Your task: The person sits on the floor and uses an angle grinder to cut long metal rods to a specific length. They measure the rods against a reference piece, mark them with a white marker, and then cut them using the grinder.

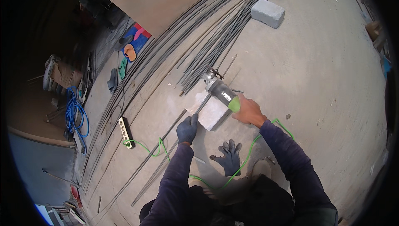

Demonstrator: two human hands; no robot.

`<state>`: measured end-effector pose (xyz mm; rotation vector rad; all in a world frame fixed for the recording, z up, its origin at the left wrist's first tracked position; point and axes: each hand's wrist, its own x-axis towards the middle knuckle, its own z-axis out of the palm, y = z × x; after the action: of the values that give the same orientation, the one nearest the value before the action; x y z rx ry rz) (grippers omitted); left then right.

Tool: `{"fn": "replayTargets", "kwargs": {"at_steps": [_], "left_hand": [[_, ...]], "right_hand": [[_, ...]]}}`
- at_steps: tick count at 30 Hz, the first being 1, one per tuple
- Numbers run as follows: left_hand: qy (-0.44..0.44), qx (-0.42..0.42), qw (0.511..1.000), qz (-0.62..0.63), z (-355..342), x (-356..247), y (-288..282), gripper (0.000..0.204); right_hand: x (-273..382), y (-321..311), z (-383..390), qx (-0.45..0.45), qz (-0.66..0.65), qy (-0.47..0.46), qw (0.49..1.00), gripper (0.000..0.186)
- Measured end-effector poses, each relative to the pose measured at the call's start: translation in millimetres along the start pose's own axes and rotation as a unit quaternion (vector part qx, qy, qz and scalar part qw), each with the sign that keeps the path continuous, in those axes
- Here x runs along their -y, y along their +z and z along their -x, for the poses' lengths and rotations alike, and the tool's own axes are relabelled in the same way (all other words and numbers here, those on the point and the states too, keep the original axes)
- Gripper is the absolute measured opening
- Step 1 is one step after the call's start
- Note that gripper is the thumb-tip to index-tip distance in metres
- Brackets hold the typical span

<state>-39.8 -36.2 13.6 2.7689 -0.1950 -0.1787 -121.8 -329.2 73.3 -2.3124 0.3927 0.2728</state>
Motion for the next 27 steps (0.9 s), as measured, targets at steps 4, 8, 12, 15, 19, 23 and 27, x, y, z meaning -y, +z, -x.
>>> {"fn": "replayTargets", "kwargs": {"at_steps": [4, 8, 12, 15, 19, 23, 27], "left_hand": [[0.031, 0.004, 0.999, -0.009, -4, 12, 7, 0.056], [0.024, 0.013, 1.0, -0.014, -3, 11, 8, 0.058], [0.023, 0.025, 0.999, -0.012, -3, 6, 2, 0.052], [0.042, 0.018, 0.999, -0.018, -4, 13, 10, 0.05], [0.035, 0.006, 0.999, -0.001, -4, 16, 11, 0.058], [0.015, 0.014, 1.0, -0.007, -1, 5, 3, 0.058], [0.023, 0.01, 1.0, -0.016, 1, 6, 1, 0.058]], "right_hand": [[6, -9, 0, 0.027, 0.017, 0.013, 0.999, 0.076], [5, -12, -2, 0.039, 0.056, 0.022, 0.997, 0.08], [1, -14, -2, 0.03, 0.06, 0.012, 0.998, 0.08], [-2, -10, -6, 0.024, 0.046, -0.008, 0.999, 0.082], [1, -2, -11, 0.019, 0.053, 0.002, 0.998, 0.083], [-3, 1, -5, 0.001, 0.03, 0.001, 1.0, 0.081], [-3, 1, -4, 0.009, 0.011, 0.0, 1.0, 0.078]]}}
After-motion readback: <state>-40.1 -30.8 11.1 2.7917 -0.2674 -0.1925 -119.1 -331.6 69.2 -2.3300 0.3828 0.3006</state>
